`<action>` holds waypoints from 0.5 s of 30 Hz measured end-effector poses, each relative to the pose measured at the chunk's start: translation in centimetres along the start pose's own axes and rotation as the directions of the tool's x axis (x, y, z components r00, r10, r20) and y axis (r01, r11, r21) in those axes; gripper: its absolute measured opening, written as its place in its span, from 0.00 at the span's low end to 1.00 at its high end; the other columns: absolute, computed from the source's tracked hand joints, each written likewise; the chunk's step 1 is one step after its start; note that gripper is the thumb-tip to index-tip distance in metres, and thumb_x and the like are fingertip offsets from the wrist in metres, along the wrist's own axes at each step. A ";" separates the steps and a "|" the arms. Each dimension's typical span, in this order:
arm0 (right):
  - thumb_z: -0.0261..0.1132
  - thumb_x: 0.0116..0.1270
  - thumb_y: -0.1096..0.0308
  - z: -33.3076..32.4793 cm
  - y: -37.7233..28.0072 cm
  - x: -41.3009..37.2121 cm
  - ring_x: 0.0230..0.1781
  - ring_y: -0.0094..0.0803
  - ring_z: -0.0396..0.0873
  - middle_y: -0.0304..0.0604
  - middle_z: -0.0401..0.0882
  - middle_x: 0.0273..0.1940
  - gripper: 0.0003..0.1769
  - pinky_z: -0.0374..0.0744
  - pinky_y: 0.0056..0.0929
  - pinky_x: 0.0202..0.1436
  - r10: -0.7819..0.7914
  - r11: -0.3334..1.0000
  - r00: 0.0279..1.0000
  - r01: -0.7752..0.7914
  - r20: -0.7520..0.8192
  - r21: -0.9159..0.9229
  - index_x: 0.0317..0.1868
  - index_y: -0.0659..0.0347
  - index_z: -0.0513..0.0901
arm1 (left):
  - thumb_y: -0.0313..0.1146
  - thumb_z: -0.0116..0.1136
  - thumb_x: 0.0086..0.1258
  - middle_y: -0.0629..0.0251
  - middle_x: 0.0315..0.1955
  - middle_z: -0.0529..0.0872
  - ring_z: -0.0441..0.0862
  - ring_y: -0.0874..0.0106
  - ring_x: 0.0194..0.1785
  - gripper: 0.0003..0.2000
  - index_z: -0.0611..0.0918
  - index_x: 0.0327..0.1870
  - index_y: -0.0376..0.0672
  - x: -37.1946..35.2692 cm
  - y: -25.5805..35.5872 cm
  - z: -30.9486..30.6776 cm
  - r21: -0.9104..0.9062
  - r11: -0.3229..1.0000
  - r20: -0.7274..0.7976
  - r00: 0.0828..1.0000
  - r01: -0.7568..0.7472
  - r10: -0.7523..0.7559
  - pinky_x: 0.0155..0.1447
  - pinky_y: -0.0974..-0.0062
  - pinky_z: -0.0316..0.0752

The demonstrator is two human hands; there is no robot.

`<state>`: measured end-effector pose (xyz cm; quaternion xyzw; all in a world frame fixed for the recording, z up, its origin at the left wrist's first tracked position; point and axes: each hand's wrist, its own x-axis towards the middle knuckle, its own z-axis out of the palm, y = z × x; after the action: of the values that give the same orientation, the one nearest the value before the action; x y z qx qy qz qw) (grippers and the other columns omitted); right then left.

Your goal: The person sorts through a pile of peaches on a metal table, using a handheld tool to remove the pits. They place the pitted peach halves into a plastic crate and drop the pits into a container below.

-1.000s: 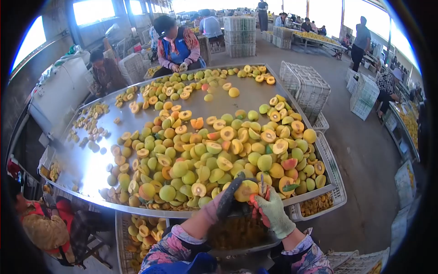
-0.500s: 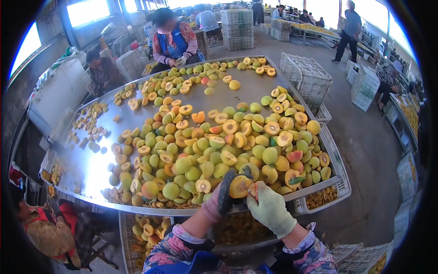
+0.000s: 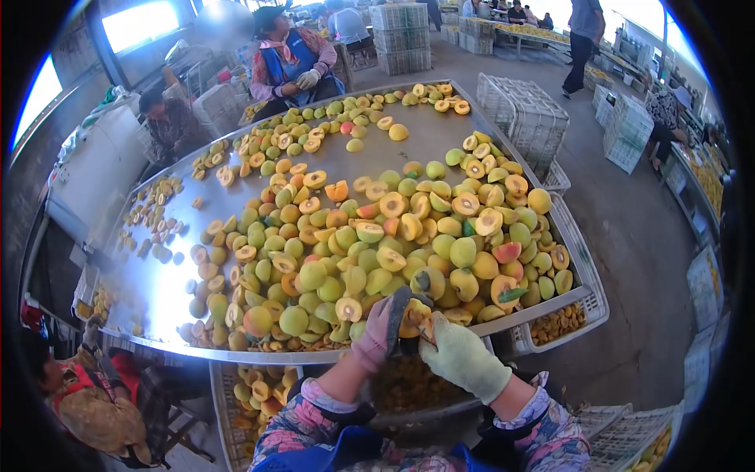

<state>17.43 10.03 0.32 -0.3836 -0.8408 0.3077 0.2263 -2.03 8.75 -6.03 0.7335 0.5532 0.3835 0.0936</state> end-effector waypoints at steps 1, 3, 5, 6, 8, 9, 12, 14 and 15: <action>0.63 0.66 0.67 0.3 0.2 -0.1 0.28 0.52 0.82 0.55 0.79 0.27 0.13 0.78 0.46 0.29 -0.029 1.000 0.999 0.029 -0.020 0.011 0.45 0.62 0.70 | 0.38 0.67 0.63 0.58 0.50 0.85 0.83 0.58 0.52 0.22 0.80 0.57 0.38 -0.4 -0.3 0.2 0.057 0.998 -0.088 0.996 -0.019 0.024 0.58 0.63 0.77; 0.63 0.67 0.66 0.2 0.2 -0.3 0.25 0.47 0.82 0.53 0.79 0.27 0.13 0.78 0.42 0.26 -0.055 0.998 0.998 0.056 -0.038 0.021 0.44 0.62 0.69 | 0.36 0.68 0.62 0.59 0.53 0.83 0.81 0.57 0.54 0.25 0.78 0.59 0.38 -0.5 -0.7 0.3 0.083 0.995 -0.044 0.998 -0.047 0.051 0.60 0.63 0.76; 0.62 0.68 0.65 -1.0 -0.7 0.0 0.22 0.35 0.78 0.46 0.78 0.27 0.13 0.76 0.33 0.24 0.135 0.900 0.969 -0.207 0.208 0.384 0.45 0.61 0.69 | 0.34 0.69 0.60 0.59 0.56 0.82 0.80 0.57 0.56 0.27 0.76 0.62 0.37 -0.1 -0.4 0.0 0.106 0.992 -0.004 0.997 -0.073 0.074 0.62 0.63 0.75; 0.61 0.69 0.65 -1.8 -1.3 0.1 0.21 0.30 0.77 0.44 0.78 0.28 0.12 0.75 0.31 0.23 0.181 0.825 0.937 -0.310 0.297 0.473 0.45 0.61 0.69 | 0.36 0.66 0.64 0.59 0.53 0.83 0.82 0.60 0.54 0.24 0.78 0.60 0.36 0.1 0.5 -0.5 0.006 0.998 -0.024 0.998 -0.058 0.058 0.61 0.65 0.76; 0.59 0.71 0.64 -3.3 -2.6 0.4 0.20 0.20 0.70 0.38 0.75 0.28 0.11 0.72 0.22 0.22 0.307 0.502 0.732 -0.668 0.609 0.550 0.46 0.60 0.68 | 0.38 0.63 0.68 0.60 0.50 0.85 0.83 0.63 0.51 0.21 0.79 0.58 0.35 1.1 2.2 -1.7 -0.091 0.995 -0.038 0.998 -0.043 0.039 0.60 0.67 0.76; 0.59 0.71 0.64 -3.1 -2.4 0.3 0.20 0.20 0.70 0.38 0.75 0.28 0.11 0.72 0.22 0.22 0.306 0.498 0.730 -0.670 0.611 0.551 0.46 0.60 0.68 | 0.41 0.58 0.72 0.61 0.47 0.86 0.83 0.67 0.48 0.20 0.81 0.56 0.35 2.1 3.3 -2.2 -0.500 0.826 0.115 0.965 0.262 -0.236 0.58 0.70 0.77; 0.58 0.70 0.65 -2.8 -2.2 0.0 0.17 0.22 0.73 0.38 0.76 0.26 0.09 0.72 0.23 0.20 0.271 0.523 0.764 -0.627 0.585 0.577 0.43 0.60 0.70 | 0.45 0.49 0.78 0.62 0.41 0.88 0.83 0.74 0.43 0.21 0.83 0.51 0.34 3.5 4.6 -3.1 -0.713 0.469 0.363 0.847 0.521 -0.390 0.53 0.74 0.77; 0.58 0.70 0.65 -3.0 -2.8 0.0 0.16 0.24 0.73 0.39 0.76 0.25 0.09 0.72 0.24 0.19 0.313 0.636 0.783 -0.593 0.537 0.494 0.43 0.61 0.70 | 0.47 0.45 0.80 0.63 0.38 0.88 0.82 0.76 0.40 0.23 0.85 0.48 0.33 3.4 4.4 -2.8 -0.679 0.516 0.365 0.850 0.523 -0.381 0.51 0.76 0.77; 0.58 0.70 0.65 -2.9 -2.6 0.0 0.16 0.24 0.73 0.39 0.76 0.25 0.09 0.72 0.24 0.19 0.314 0.633 0.781 -0.596 0.540 0.494 0.43 0.61 0.70 | 0.46 0.46 0.80 0.64 0.39 0.88 0.82 0.77 0.40 0.22 0.85 0.47 0.34 3.3 3.8 -2.3 -0.681 0.486 0.376 0.831 0.548 -0.410 0.49 0.77 0.77</action>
<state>17.88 9.74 4.13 -0.4142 -0.5821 0.6955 0.0767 -0.41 9.62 -0.75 0.4666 0.5098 0.4773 0.5427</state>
